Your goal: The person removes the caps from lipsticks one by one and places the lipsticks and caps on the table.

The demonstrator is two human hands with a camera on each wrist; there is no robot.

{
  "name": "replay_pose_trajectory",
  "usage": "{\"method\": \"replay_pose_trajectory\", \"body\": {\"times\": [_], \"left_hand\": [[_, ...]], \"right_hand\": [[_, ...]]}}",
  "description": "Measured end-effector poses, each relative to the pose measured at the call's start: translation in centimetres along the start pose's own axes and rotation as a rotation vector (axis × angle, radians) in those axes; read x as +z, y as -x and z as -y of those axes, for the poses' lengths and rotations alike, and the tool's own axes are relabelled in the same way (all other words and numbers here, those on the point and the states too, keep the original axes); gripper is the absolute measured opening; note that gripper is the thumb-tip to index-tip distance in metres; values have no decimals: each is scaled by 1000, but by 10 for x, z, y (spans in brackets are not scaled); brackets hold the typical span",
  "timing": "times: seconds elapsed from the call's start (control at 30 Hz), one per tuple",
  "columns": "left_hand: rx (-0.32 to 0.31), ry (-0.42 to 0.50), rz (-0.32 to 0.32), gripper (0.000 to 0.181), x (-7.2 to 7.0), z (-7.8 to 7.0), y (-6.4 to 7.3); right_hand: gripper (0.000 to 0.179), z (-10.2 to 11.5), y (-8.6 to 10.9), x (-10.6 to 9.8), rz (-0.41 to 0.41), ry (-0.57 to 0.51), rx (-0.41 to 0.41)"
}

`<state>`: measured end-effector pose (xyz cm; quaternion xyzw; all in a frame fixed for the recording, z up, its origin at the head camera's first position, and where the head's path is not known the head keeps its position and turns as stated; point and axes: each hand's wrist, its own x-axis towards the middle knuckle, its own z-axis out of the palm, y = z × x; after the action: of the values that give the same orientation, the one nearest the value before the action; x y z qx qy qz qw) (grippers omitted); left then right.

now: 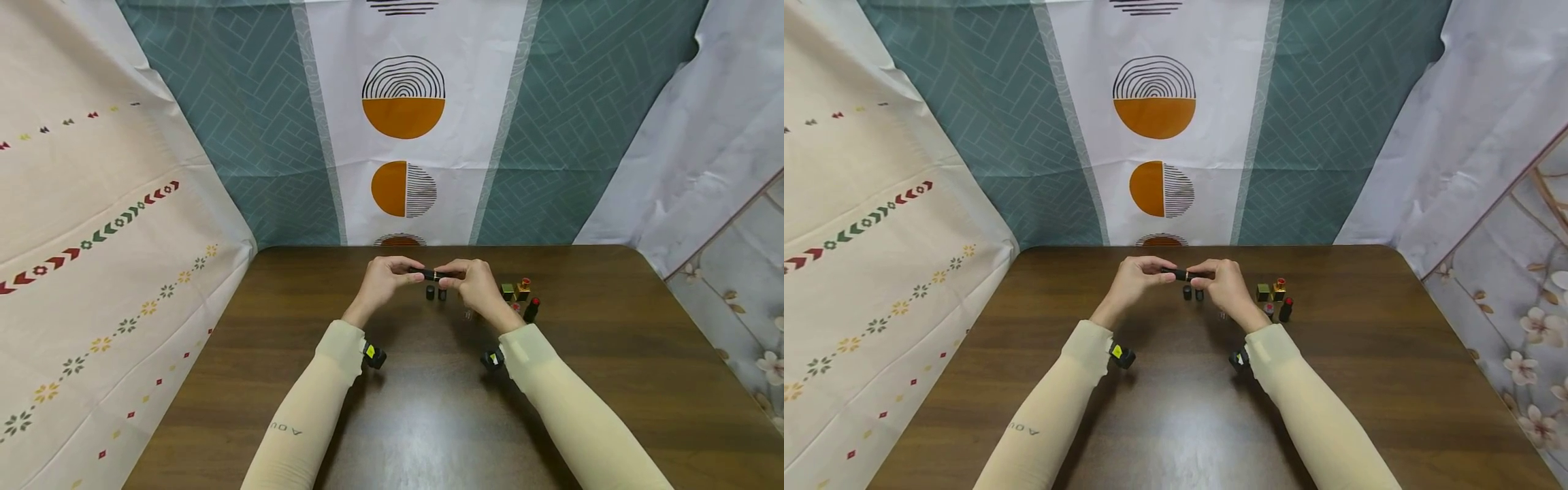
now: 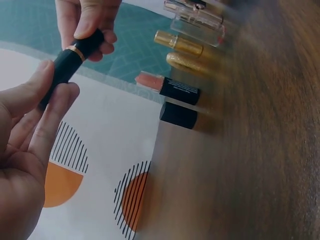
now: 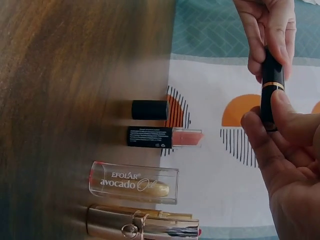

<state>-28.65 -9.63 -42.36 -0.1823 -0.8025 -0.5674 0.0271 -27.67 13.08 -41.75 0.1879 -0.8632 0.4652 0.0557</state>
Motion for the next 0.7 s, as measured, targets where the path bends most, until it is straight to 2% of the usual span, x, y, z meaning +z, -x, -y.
{"method": "replay_pose_trajectory", "body": {"times": [0.17,0.33,0.7], "left_hand": [[-27,12,26,26,0,3,-1],[-22,8,23,23,1,4,1],[24,-34,-55,22,9,1,1]], "right_hand": [[23,-3,1,-1,22,10,14],[23,-5,2,-1,35,5,30],[23,0,3,-1,-22,7,23]]}}
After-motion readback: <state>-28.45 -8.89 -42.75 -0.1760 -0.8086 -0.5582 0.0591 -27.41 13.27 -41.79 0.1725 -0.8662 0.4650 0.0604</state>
